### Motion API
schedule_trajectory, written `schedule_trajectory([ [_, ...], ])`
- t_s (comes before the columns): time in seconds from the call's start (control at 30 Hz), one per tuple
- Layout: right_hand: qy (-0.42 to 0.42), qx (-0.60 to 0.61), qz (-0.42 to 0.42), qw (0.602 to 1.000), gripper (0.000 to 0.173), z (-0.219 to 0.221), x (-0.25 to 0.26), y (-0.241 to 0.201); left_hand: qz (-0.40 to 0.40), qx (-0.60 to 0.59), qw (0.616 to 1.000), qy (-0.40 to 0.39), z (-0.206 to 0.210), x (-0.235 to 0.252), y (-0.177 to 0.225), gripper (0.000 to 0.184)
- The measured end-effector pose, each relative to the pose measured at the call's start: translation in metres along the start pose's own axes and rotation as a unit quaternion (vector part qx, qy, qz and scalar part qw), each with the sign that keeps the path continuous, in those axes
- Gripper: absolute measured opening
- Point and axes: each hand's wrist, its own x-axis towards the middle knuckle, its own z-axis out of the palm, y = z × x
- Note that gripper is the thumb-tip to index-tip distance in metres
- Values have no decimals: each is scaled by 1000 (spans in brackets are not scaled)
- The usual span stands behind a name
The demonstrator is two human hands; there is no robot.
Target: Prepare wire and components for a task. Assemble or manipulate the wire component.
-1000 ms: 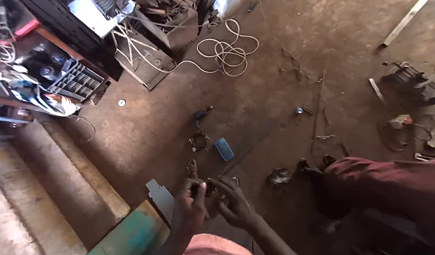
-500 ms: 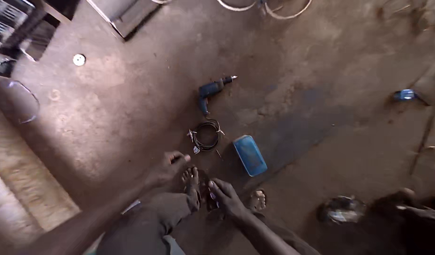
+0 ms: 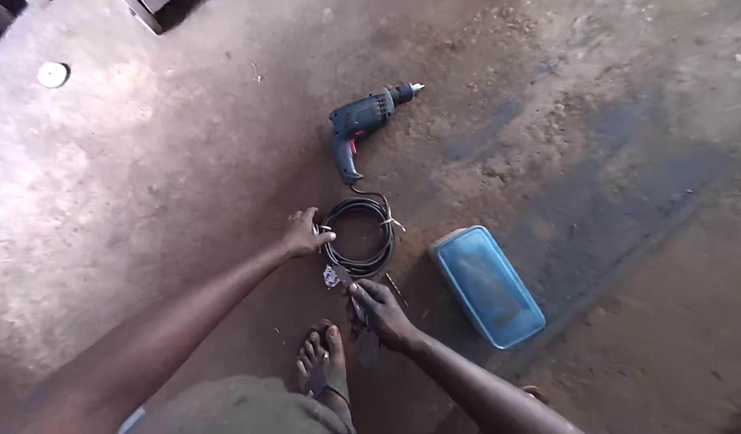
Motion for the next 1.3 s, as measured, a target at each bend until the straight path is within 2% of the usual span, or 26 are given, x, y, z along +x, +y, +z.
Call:
schedule_trajectory([
  [0.1, 62, -40, 10, 997, 30, 4, 10, -15, -45, -60, 997, -1, -2, 7, 7, 87],
  [0.23, 159, -34, 2, 987, 31, 10, 18, -37, -104, -187, 977, 11, 3, 5, 7, 92],
  [0.3, 191, -6, -18, 981, 32, 11, 24, -38, -89, -239, 967, 5, 5, -1, 2, 86],
  [0.37, 210, 20, -39, 977, 33, 12, 31, -40, -39, -259, 965, 8, 5, -11, -4, 68],
  [0.43, 207, 23, -57, 977, 32, 17, 33, -43, 2, -247, 969, 12, 4, -28, -7, 52],
  [0.5, 194, -21, -67, 978, 30, 20, 34, -40, 33, -217, 975, 17, 9, -36, -14, 45],
  [0.6, 179, -151, -75, 969, 28, 25, 37, -33, 46, -206, 976, 44, 17, -44, -18, 50],
  [0.67, 177, -246, -78, 950, 27, 30, 40, -30, 43, -225, 971, 69, 20, -51, -19, 55],
  [0.77, 189, -329, -69, 923, 28, 36, 42, -30, 69, -224, 967, 100, 22, -61, -23, 36],
  [0.93, 183, -368, -15, 911, 28, 43, 44, -36, 90, -213, 968, 99, 29, -67, -29, 24],
  [1.1, 165, -410, 34, 896, 30, 54, 49, -38, 63, -210, 970, 101, 31, -67, -31, 22],
  [1.2, 165, -431, 33, 887, 28, 61, 56, -35, 66, -186, 973, 117, 33, -70, -30, 13],
  [1.3, 161, -451, 61, 876, 30, 66, 61, -36, 71, -180, 970, 144, 39, -70, -31, 22],
])
